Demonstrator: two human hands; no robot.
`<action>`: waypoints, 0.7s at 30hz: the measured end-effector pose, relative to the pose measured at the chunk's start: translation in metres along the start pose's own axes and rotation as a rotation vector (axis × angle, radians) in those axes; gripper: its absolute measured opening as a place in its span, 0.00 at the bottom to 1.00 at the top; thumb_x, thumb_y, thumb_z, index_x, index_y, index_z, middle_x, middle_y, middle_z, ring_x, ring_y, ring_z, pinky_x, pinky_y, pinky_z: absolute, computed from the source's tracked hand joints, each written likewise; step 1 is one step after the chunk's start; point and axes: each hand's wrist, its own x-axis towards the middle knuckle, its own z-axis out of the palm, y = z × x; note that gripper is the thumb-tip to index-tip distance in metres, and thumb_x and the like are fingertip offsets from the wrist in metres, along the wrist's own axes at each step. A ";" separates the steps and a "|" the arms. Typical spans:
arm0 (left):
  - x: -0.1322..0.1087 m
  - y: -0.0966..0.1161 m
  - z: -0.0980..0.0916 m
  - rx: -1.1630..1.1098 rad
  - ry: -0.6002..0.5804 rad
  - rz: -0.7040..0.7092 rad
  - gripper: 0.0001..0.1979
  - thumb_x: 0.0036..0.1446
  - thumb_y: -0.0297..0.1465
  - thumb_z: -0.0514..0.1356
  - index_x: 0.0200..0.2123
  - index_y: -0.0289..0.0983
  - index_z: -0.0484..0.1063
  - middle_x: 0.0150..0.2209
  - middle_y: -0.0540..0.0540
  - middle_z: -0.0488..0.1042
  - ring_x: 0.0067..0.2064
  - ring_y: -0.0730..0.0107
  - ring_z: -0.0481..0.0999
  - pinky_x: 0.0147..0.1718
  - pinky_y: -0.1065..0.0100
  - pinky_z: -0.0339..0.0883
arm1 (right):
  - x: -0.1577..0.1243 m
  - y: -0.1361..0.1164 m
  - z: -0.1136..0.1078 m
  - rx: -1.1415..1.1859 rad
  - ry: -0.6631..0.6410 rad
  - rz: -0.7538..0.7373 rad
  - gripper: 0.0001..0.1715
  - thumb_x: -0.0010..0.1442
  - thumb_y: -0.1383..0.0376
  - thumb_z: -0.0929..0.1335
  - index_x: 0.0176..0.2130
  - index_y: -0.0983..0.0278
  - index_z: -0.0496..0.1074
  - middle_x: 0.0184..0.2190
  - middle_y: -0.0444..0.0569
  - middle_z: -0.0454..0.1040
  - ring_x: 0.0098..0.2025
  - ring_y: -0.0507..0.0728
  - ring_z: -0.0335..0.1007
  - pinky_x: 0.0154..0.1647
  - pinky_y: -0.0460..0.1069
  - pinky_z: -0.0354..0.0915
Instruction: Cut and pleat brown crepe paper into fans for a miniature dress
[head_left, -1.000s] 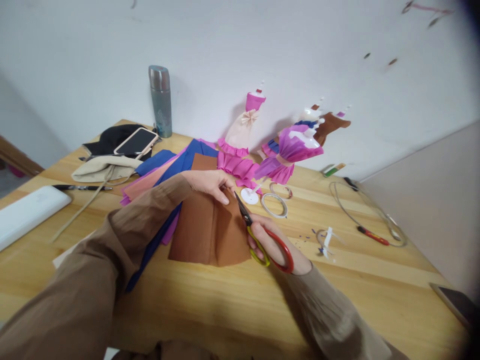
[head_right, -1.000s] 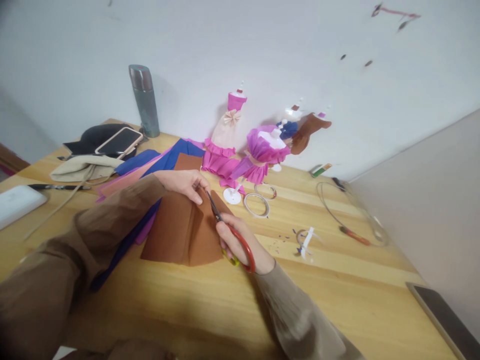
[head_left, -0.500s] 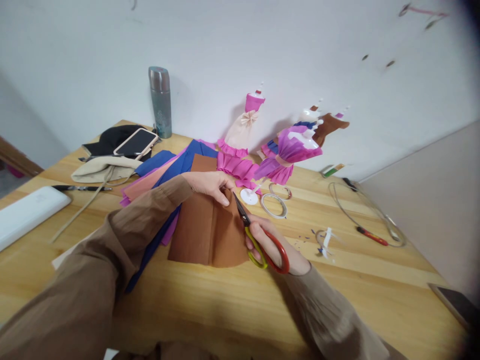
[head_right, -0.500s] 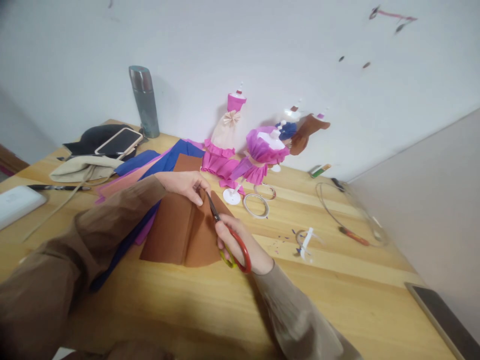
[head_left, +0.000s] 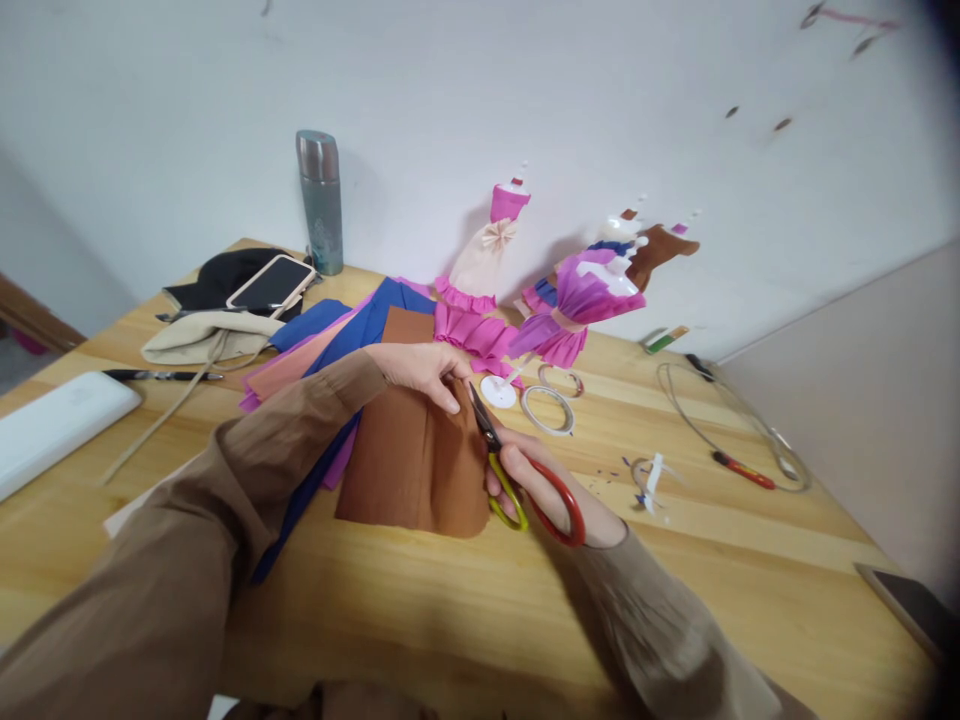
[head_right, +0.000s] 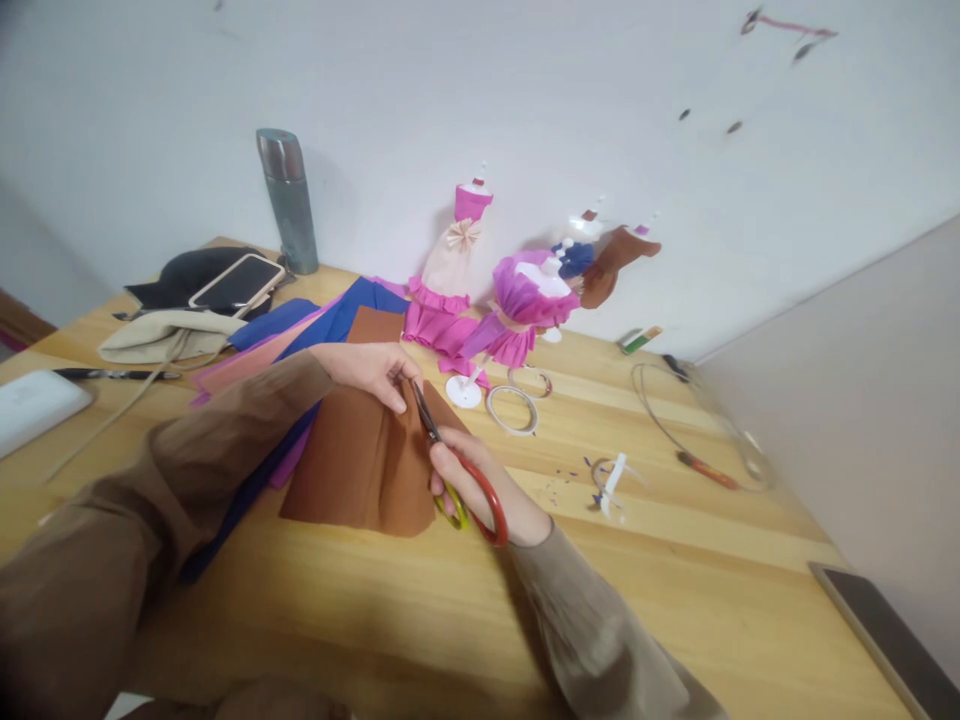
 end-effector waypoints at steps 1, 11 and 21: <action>0.000 0.000 0.001 -0.002 -0.003 0.008 0.15 0.41 0.31 0.72 0.34 0.32 0.79 0.33 0.44 0.81 0.33 0.70 0.79 0.35 0.75 0.71 | 0.000 0.000 0.000 0.008 0.001 0.002 0.31 0.57 0.38 0.61 0.34 0.63 0.62 0.24 0.44 0.67 0.17 0.48 0.61 0.16 0.45 0.55; 0.005 0.002 0.005 0.042 -0.021 0.000 0.16 0.40 0.32 0.73 0.33 0.31 0.79 0.31 0.43 0.81 0.32 0.69 0.78 0.32 0.74 0.71 | 0.003 -0.004 0.001 -0.024 -0.013 -0.008 0.31 0.58 0.38 0.60 0.33 0.63 0.61 0.23 0.44 0.67 0.18 0.48 0.61 0.16 0.44 0.56; 0.005 0.001 0.004 0.140 0.036 0.052 0.15 0.39 0.34 0.73 0.31 0.32 0.79 0.26 0.48 0.78 0.25 0.74 0.72 0.26 0.76 0.64 | 0.006 0.011 0.003 0.034 0.084 0.027 0.30 0.57 0.39 0.61 0.29 0.63 0.59 0.14 0.35 0.58 0.10 0.44 0.49 0.08 0.40 0.44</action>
